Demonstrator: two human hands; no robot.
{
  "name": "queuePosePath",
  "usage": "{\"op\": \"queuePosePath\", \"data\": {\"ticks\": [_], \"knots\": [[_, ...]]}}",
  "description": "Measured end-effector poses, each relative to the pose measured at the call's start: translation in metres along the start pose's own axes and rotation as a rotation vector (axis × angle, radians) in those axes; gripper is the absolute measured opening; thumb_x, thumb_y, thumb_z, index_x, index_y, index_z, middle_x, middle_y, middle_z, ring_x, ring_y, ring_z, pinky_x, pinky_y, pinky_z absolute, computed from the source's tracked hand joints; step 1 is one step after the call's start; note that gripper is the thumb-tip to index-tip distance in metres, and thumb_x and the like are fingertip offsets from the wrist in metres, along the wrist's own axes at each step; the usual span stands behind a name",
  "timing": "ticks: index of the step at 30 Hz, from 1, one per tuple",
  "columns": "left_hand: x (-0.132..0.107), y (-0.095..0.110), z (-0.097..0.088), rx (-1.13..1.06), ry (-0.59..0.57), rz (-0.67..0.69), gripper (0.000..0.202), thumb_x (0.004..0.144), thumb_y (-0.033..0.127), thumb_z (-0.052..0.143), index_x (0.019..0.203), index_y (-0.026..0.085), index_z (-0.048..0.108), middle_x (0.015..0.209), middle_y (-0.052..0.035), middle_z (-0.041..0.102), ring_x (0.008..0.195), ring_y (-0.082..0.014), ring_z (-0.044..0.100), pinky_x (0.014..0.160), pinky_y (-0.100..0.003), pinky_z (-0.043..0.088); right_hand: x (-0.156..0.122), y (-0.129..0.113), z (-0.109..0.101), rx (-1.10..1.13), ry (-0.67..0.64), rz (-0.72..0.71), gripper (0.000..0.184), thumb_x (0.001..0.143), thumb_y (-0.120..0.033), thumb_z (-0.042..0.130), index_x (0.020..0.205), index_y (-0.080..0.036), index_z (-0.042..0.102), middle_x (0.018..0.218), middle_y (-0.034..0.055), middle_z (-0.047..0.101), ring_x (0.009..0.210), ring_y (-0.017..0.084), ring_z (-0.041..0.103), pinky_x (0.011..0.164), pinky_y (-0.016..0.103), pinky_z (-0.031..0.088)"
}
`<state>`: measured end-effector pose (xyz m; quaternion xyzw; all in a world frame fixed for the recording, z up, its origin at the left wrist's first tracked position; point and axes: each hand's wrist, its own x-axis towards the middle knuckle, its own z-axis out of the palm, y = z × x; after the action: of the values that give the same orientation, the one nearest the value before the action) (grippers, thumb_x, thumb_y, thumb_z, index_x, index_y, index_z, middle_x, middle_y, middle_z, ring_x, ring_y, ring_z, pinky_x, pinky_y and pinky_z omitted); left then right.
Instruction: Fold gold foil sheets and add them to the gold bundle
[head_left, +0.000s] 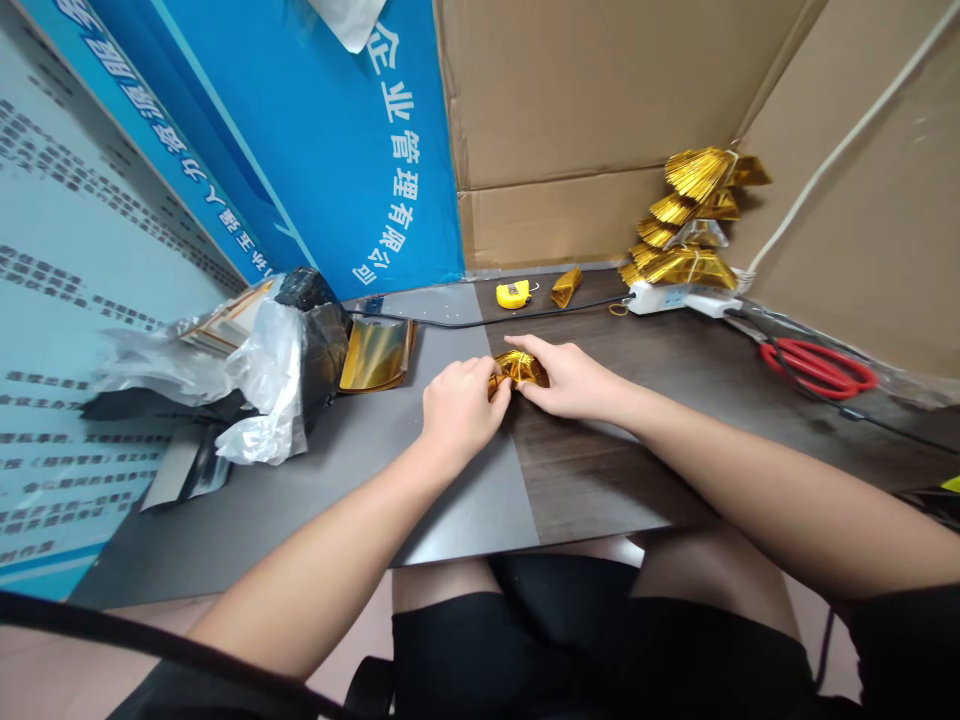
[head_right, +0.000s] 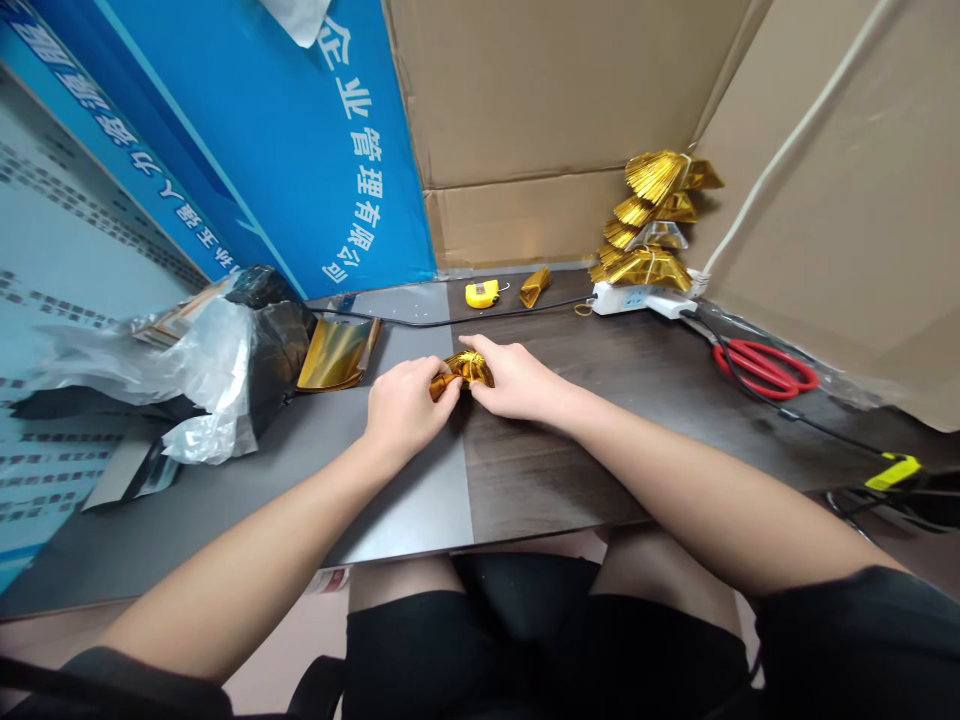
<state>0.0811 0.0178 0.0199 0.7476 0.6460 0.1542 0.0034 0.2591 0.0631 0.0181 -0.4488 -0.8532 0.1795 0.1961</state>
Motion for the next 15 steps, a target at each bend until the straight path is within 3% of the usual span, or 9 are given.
{"op": "queuePosePath", "data": {"ticks": [15], "knots": [[0.0071,-0.0064,0.0042,-0.026,-0.067,0.043,0.021,0.094,0.041,0.051,0.093,0.025,0.064,0.101,-0.0013,0.073,0.099,-0.0172,0.066,0.073,-0.025,0.042,0.0009,0.0017,0.0044,0.016,0.005,-0.043,0.064,0.084,-0.019,0.064,0.146,-0.013,0.051,0.126,0.0133,0.072,0.104,0.028,0.073,0.089,0.036,0.055]]}}
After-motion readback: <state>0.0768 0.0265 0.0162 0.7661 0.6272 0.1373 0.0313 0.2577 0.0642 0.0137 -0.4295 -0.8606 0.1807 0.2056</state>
